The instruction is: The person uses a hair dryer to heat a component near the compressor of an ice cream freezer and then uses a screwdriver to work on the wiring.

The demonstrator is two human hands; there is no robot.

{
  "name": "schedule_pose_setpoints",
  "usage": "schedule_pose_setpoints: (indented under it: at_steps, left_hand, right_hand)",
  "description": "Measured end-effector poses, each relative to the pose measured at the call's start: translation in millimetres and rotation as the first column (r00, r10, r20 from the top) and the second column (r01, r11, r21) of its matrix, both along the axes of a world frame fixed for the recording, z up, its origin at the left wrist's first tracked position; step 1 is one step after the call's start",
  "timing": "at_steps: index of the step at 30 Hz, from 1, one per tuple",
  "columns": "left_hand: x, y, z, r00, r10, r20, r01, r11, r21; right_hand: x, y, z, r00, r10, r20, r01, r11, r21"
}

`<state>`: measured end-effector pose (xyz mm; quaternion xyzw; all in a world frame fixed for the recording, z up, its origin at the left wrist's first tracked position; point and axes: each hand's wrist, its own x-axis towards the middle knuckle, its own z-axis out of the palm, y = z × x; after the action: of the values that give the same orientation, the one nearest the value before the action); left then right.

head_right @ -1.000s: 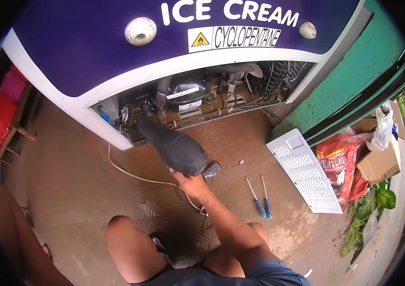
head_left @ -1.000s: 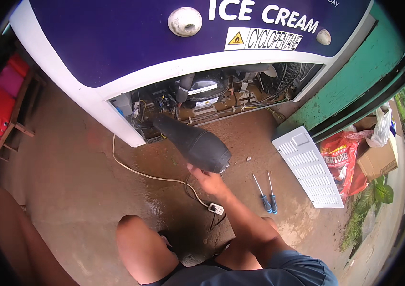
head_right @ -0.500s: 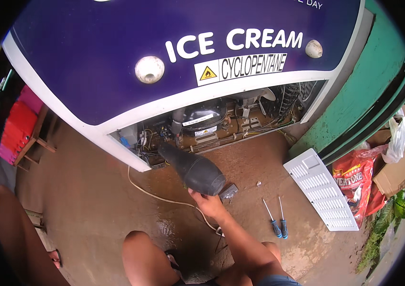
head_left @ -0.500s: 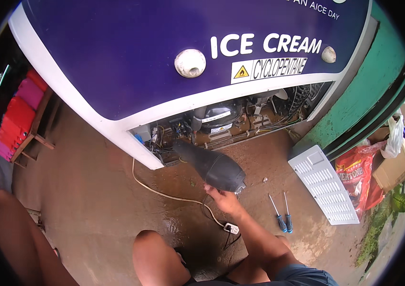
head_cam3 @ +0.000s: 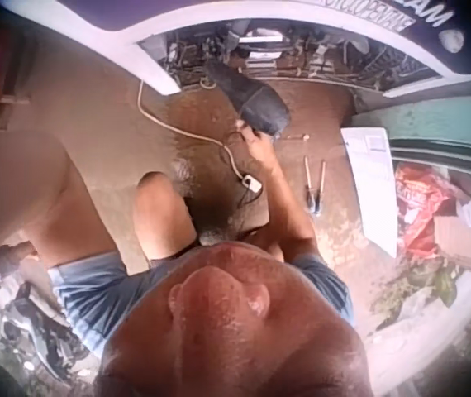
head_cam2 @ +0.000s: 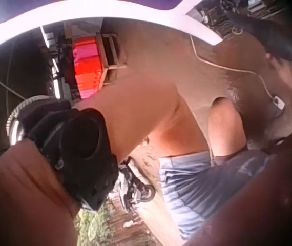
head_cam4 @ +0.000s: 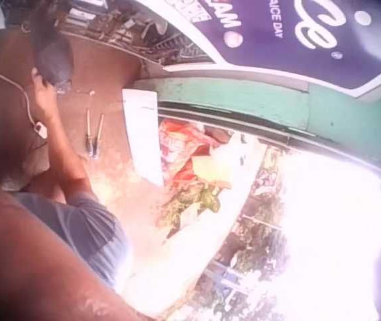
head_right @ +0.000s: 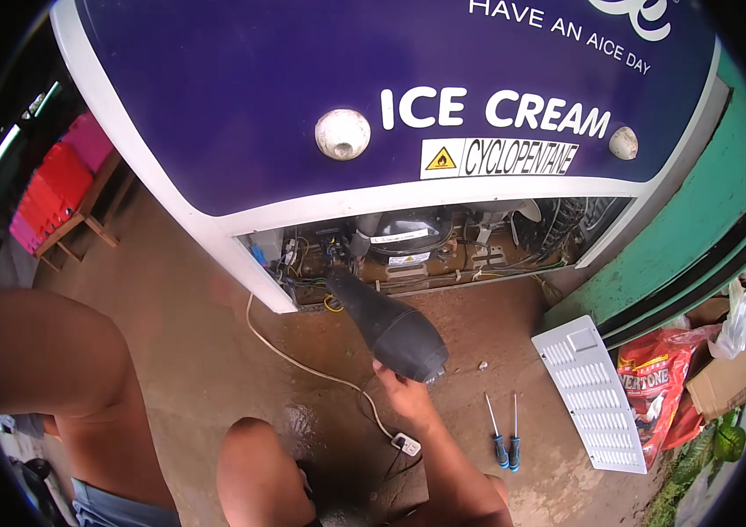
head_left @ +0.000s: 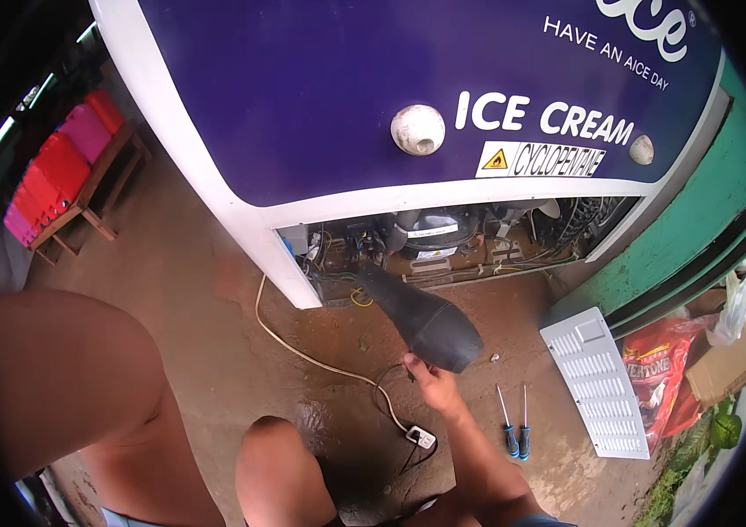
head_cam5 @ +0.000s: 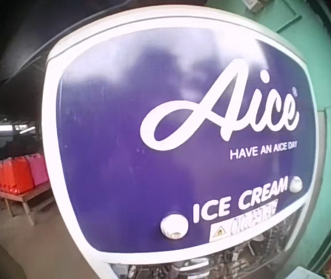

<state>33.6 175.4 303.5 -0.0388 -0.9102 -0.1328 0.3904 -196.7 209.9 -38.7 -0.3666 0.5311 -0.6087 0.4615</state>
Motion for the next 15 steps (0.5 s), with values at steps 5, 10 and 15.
schedule_pose_setpoints:
  at_steps: [5,10,15]
  left_hand:
    - [-2.3,9.8,4.8,1.000,0.012,0.005,-0.012,1.000,-0.006]
    - [2.7,10.5,8.9,0.999,0.038,-0.021,-0.039,0.999,-0.032]
    - [-2.7,7.1,-1.8,1.000,-0.003,-0.024,0.003,0.999,0.033]
  right_hand:
    - [8.2,3.8,9.8,1.000,0.004,-0.006,-0.004,1.000,-0.026]
    - [11.9,-6.7,18.7,0.999,0.024,-0.034,-0.025,0.998,-0.049]
    - [-3.0,16.2,27.9,0.999,-0.009,-0.044,0.013,0.996,0.093]
